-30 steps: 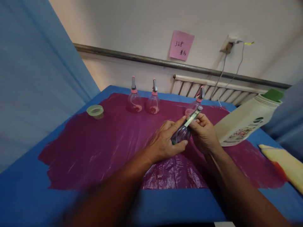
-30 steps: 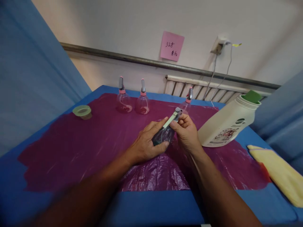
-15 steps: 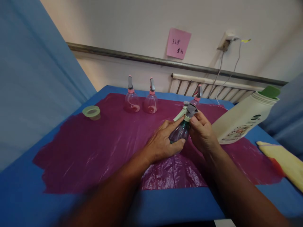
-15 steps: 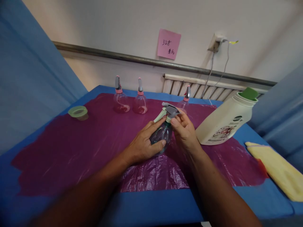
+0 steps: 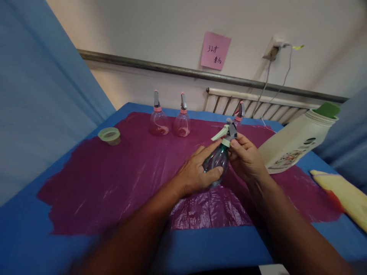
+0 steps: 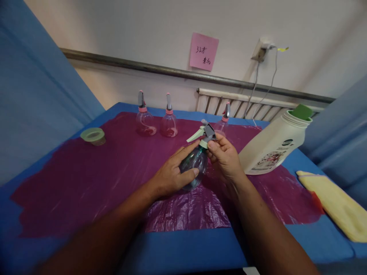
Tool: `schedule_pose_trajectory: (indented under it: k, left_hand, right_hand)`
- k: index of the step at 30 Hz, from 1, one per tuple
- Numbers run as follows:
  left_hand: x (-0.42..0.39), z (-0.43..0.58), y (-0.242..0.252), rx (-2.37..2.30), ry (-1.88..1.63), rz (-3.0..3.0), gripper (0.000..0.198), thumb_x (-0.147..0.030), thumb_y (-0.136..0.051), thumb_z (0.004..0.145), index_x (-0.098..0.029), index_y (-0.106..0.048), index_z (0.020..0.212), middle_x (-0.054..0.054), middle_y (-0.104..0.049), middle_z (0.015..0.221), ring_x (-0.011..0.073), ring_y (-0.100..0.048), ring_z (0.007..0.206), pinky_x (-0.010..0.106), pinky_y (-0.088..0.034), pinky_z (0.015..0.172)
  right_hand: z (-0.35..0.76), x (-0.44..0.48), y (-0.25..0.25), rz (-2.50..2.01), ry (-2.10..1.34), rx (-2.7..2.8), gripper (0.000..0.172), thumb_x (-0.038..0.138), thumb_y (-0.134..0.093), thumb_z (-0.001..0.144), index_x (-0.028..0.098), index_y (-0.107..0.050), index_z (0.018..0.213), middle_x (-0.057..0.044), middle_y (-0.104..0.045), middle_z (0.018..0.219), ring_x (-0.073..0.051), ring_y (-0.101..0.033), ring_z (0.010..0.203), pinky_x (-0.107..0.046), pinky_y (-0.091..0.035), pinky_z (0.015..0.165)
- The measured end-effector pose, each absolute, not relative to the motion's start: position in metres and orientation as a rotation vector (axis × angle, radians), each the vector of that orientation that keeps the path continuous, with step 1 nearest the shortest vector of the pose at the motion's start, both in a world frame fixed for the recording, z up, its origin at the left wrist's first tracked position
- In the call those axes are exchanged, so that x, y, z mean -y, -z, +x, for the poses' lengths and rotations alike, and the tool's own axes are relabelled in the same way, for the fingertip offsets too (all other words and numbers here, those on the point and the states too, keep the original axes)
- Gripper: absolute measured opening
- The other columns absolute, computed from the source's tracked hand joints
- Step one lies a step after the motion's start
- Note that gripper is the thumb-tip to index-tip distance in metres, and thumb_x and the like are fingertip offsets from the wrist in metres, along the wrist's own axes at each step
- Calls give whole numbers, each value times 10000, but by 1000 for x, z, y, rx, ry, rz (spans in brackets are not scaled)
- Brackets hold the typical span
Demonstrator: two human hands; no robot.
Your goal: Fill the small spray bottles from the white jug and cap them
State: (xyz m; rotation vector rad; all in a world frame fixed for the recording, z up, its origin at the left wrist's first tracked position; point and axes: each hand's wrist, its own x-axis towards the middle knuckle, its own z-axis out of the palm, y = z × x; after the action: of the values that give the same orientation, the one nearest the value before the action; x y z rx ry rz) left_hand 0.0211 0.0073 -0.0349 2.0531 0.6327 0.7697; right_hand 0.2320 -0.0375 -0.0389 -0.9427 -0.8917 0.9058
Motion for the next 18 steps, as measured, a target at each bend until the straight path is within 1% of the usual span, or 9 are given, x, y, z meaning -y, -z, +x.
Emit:
schedule_pose_trajectory:
  k: [3,7,10,12,14,18]
  left_hand:
    - [-9,21,34,-620,-774,2045,836,-402,-730,929,-399,-517,1737,85,-697,1549,384,-683,1424,617,-548,1252]
    - [-8,22,33,-637,-763,2075,885,-394,-736,924,-383,-474,1770,107,-671,1586,398,-646,1472,634,-510,1286]
    - [-5,23,34,-697,-769,2098,891,-397,-738,927,-399,-463,1775,101,-688,1518,363,-691,1379,603,-546,1249]
    - [-4,23,35,-720,-771,2120,879,-404,-739,930,-410,-473,1768,90,-696,1450,341,-714,1303,586,-570,1215]
    - [-4,23,36,-724,-771,2147,868,-399,-741,933,-414,-483,1762,82,-694,1402,333,-718,1266,580,-577,1193]
    - [-5,23,37,-722,-754,2193,859,-393,-732,941,-415,-481,1763,81,-693,1326,337,-715,1222,566,-592,1131]
  right_hand:
    - [232,37,39,-942,-943,897,516,543,-1011,795,320,-780,1199,-21,-839,1125,-218,-787,971,-415,-659,959]
    - [232,35,40,-952,-919,863,532,519,-1056,737,304,-776,1135,4,-821,1011,-181,-746,860,-356,-650,860]
    - [227,33,39,-927,-912,774,548,452,-1103,672,296,-778,1084,28,-808,984,-139,-715,827,-286,-630,805]
    - [223,32,39,-904,-913,733,581,420,-1125,634,301,-791,1095,40,-804,973,-124,-702,821,-260,-620,789]
    - [219,31,39,-878,-922,714,596,395,-1137,612,299,-811,1101,49,-799,957,-113,-692,815,-245,-611,789]
    - [215,32,43,-861,-974,706,494,386,-1129,638,256,-847,1022,35,-804,941,-112,-690,830,-242,-597,822]
